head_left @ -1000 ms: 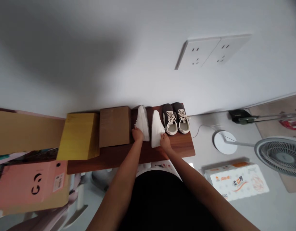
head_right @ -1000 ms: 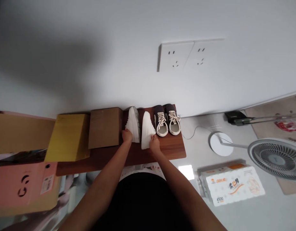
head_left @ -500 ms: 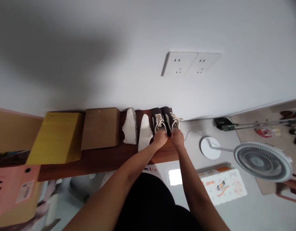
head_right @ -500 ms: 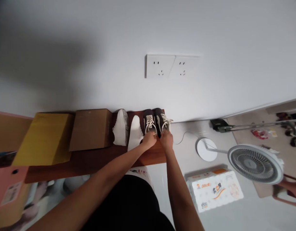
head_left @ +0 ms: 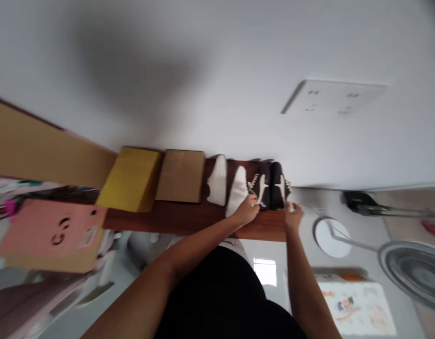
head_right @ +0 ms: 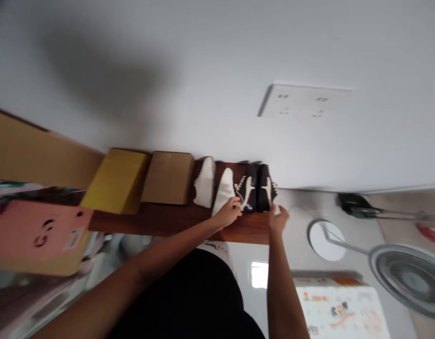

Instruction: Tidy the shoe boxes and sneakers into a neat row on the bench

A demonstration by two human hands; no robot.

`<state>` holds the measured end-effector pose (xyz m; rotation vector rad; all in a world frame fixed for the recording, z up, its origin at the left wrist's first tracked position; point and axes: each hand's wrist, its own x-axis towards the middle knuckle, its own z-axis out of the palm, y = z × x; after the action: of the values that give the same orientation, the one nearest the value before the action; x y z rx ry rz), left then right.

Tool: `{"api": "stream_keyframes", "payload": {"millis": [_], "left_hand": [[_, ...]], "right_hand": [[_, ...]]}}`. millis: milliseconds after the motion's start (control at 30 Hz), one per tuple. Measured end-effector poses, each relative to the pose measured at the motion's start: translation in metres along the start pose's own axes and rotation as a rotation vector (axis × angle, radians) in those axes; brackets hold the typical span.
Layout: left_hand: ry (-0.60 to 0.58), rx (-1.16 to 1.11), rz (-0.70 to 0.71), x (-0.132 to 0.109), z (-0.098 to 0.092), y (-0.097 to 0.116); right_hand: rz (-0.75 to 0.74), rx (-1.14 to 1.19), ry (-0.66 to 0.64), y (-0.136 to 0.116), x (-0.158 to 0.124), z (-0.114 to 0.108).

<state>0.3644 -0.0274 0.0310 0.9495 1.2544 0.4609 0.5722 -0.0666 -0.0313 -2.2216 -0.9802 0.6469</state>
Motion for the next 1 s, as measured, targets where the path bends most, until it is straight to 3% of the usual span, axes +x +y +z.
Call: {"api": "stream_keyframes", "payload": {"millis": [100, 167, 267, 400, 500, 567, 667, 767, 900, 1000], "left_hand": [[-0.01, 0.178, 0.041, -0.046, -0.058, 0.004], [0.004, 0.329, 0.092, -0.081, -0.106, -0.001], [0.084, 0.522, 0.077, -0.128, -0.179, -0.021], [0.109, 0.739, 0.013, -0.172, -0.262, -0.06], [0.107, 0.746, 0.06, -0.193, -0.315, -0.083], [0.166, 0.695, 0.122, -0.203, -0.35, -0.094], [0.327, 0.603, 0.197, -0.212, -0.405, -0.104], [0.496, 0.555, 0.226, -0.207, -0.465, -0.113], [0.594, 0.419, 0.223, -0.172, -0.538, -0.128], [0.598, 0.303, 0.178, -0.133, -0.573, -0.136]], "right_hand": [[-0.012, -0.008, 0.24, -0.005, -0.025, -0.003], [-0.038, 0.021, 0.192, -0.015, -0.045, 0.003], [-0.109, 0.025, -0.077, -0.045, -0.084, 0.026], [-0.27, 0.006, -0.54, -0.107, -0.148, 0.082], [-0.367, 0.05, -0.752, -0.162, -0.201, 0.134], [-0.383, 0.084, -0.825, -0.197, -0.234, 0.17], [-0.352, 0.154, -0.87, -0.239, -0.273, 0.22], [-0.256, 0.21, -0.816, -0.267, -0.298, 0.264], [-0.105, 0.215, -0.646, -0.289, -0.317, 0.312], [-0.071, 0.181, -0.573, -0.301, -0.32, 0.34]]}}
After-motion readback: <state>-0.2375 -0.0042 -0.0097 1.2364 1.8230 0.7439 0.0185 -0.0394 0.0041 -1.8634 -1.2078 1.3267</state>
